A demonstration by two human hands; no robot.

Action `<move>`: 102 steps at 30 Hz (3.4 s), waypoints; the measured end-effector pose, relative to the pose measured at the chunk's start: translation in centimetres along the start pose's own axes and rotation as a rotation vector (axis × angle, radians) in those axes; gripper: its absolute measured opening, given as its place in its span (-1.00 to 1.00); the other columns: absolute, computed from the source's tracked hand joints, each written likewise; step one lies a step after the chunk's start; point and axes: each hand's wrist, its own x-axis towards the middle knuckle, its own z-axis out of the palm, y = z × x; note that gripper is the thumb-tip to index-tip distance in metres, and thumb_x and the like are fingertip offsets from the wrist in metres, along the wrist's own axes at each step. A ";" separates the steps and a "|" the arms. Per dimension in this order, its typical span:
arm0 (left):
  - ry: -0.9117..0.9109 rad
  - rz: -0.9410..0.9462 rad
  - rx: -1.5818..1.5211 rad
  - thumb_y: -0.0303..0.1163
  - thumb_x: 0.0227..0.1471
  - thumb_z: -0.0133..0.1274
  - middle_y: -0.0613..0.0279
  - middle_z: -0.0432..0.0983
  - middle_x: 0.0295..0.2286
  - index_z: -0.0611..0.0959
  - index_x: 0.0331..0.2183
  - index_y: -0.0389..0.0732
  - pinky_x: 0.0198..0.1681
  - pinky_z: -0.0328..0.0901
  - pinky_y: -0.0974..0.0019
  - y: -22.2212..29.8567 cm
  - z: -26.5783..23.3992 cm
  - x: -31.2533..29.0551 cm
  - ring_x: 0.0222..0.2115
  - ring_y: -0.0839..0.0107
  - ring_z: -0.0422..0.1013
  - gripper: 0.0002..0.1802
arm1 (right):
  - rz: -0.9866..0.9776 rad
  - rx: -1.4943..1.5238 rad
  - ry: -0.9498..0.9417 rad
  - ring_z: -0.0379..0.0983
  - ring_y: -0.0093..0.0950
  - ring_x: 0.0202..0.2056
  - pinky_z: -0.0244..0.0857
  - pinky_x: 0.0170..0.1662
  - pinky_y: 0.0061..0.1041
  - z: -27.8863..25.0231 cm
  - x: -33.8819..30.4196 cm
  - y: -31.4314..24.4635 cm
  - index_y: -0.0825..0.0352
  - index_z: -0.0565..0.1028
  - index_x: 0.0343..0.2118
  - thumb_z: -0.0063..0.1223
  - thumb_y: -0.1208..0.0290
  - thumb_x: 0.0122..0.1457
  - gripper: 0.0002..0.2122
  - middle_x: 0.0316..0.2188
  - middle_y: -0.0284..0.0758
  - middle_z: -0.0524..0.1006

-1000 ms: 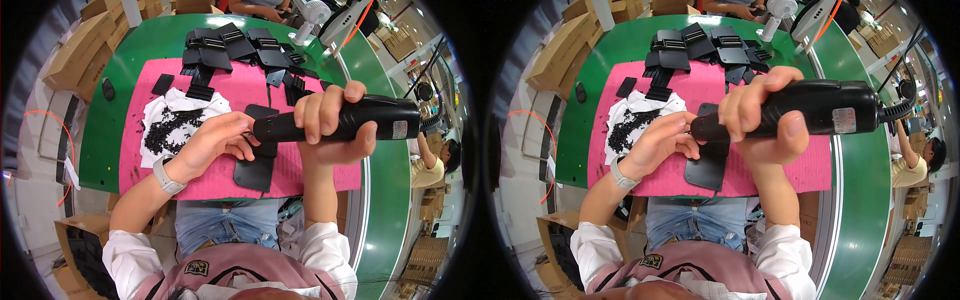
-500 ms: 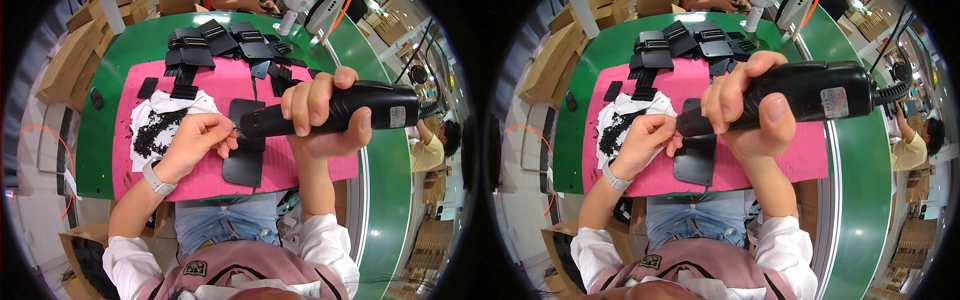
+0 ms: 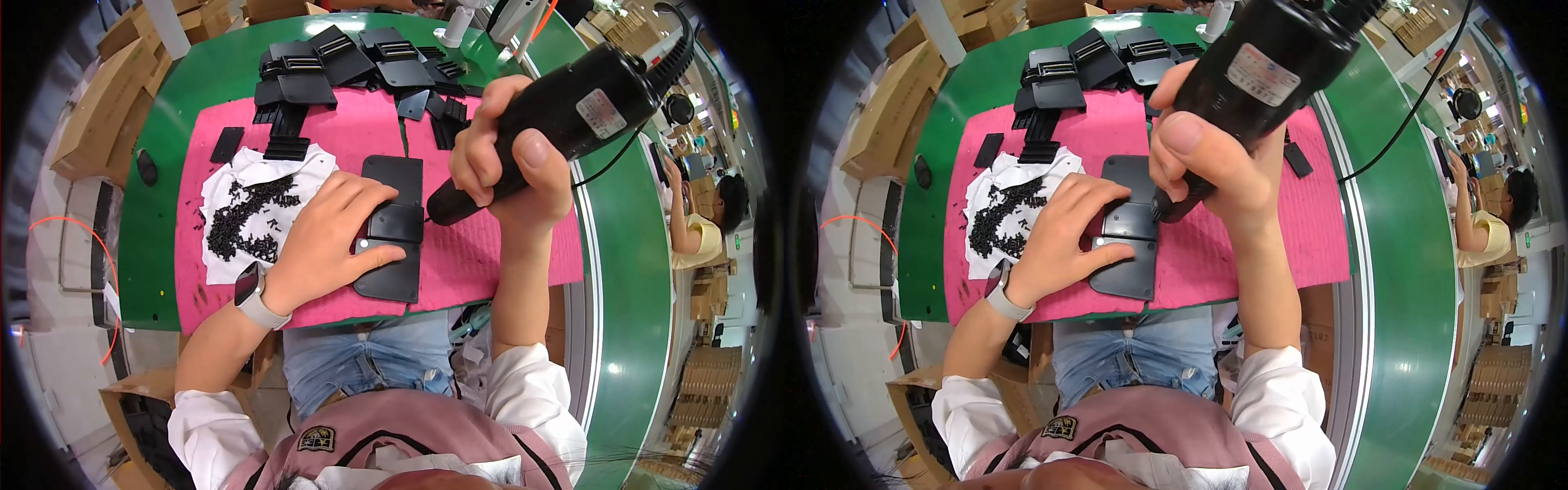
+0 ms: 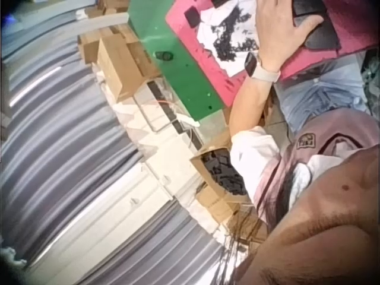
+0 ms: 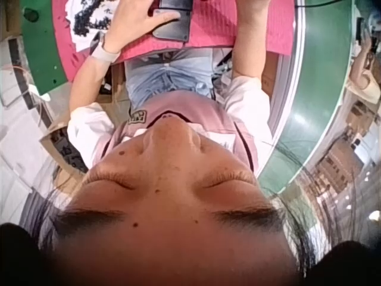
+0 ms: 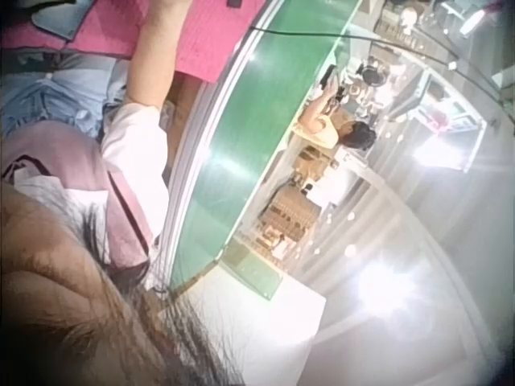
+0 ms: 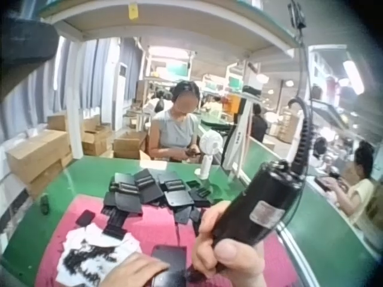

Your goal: Assembling black plastic components using an electric screwdriver at a factory workbench.

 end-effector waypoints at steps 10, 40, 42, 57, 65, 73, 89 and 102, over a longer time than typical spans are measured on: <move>-0.049 0.011 0.001 -0.36 -0.22 0.21 0.17 0.44 -0.25 0.57 -0.28 -0.23 -0.11 0.25 0.18 -0.1 0.8 -0.4 -0.19 0.16 0.31 -0.64 | 0.008 0.045 0.001 0.11 -0.60 -0.81 0.02 -0.72 -0.59 0.1 -0.1 0.0 0.39 0.28 -0.23 -0.03 0.16 0.05 -0.62 -0.75 -0.37 0.25; -0.034 0.051 -0.032 -0.39 -0.25 0.21 0.15 0.35 -0.32 0.55 -0.34 -0.21 -0.18 0.26 0.18 -0.4 0.6 -0.8 -0.23 0.14 0.31 -0.69 | -0.043 0.598 -0.402 0.06 -0.75 -0.80 -0.01 -0.75 -0.63 -1.7 -0.8 0.7 0.26 0.26 -0.36 0.19 0.28 -0.02 -0.68 -0.77 -0.57 0.18; 0.113 0.018 -0.039 -0.41 -0.28 0.23 0.17 0.31 -0.31 0.55 -0.31 -0.19 -0.19 0.26 0.19 0.3 -0.9 -2.3 -0.25 0.17 0.29 -0.64 | -0.261 0.720 -0.134 0.10 -0.73 -0.88 -0.05 -0.77 -0.72 -3.6 -0.5 -0.4 0.21 0.25 -0.41 0.26 0.44 -0.09 -0.68 -0.83 -0.56 0.28; 1.315 -1.345 1.818 -0.36 -0.05 0.04 -0.11 0.53 -0.36 0.62 -0.29 -0.38 -0.03 0.22 0.09 4.8 -22.2 -62.2 -0.20 0.04 0.38 -0.70 | -0.200 0.624 -0.172 0.10 -0.74 -0.79 0.06 -0.60 -0.66 -2.0 -0.3 0.6 0.25 0.37 -0.34 0.12 -0.06 0.02 -0.58 -0.74 -0.62 0.19; 1.385 -1.241 1.510 -0.48 -0.18 -0.04 -0.25 0.53 -0.34 0.61 -0.34 -0.51 -0.08 0.31 0.11 1.3 -20.9 -65.2 -0.27 -0.03 0.47 -0.67 | -0.222 0.675 -0.241 0.26 -0.73 -0.81 0.13 -0.62 -0.73 -2.8 -0.1 0.8 0.27 0.25 -0.34 0.24 0.32 -0.04 -0.65 -0.79 -0.55 0.31; 1.218 -0.622 0.789 -0.53 -0.02 0.01 0.15 0.45 -0.19 0.54 -0.18 -0.31 -0.10 0.27 0.30 -7.6 -23.1 -28.7 -0.16 0.33 0.37 -0.72 | -0.169 0.376 -0.060 0.17 -0.60 -0.76 0.13 -0.57 -0.56 -3.9 -0.7 0.2 0.35 0.30 -0.19 -0.02 0.13 0.11 -0.63 -0.69 -0.43 0.28; 0.230 -0.640 0.932 0.00 -0.38 0.31 -0.20 0.39 -0.19 0.29 -0.03 -0.41 -0.24 0.40 0.16 -12.8 -1.4 12.6 -0.20 -0.03 0.40 -0.03 | 0.157 -0.915 0.478 0.50 -0.34 -0.50 0.36 -0.42 -0.43 -8.6 0.7 0.8 0.42 0.21 0.04 0.27 0.30 -0.10 -0.35 -0.55 -0.19 0.48; 0.315 -0.309 0.228 -0.30 -0.32 0.19 -0.27 0.39 -0.15 0.28 -0.08 -0.39 -0.05 0.28 0.15 -2.7 -3.2 6.1 -0.12 -0.05 0.39 -0.26 | 0.288 -1.848 0.307 0.53 -0.17 -0.40 0.42 -0.38 -0.26 -6.6 -0.7 2.9 0.38 0.49 -0.35 0.28 0.13 -0.19 -0.57 -0.44 -0.15 0.55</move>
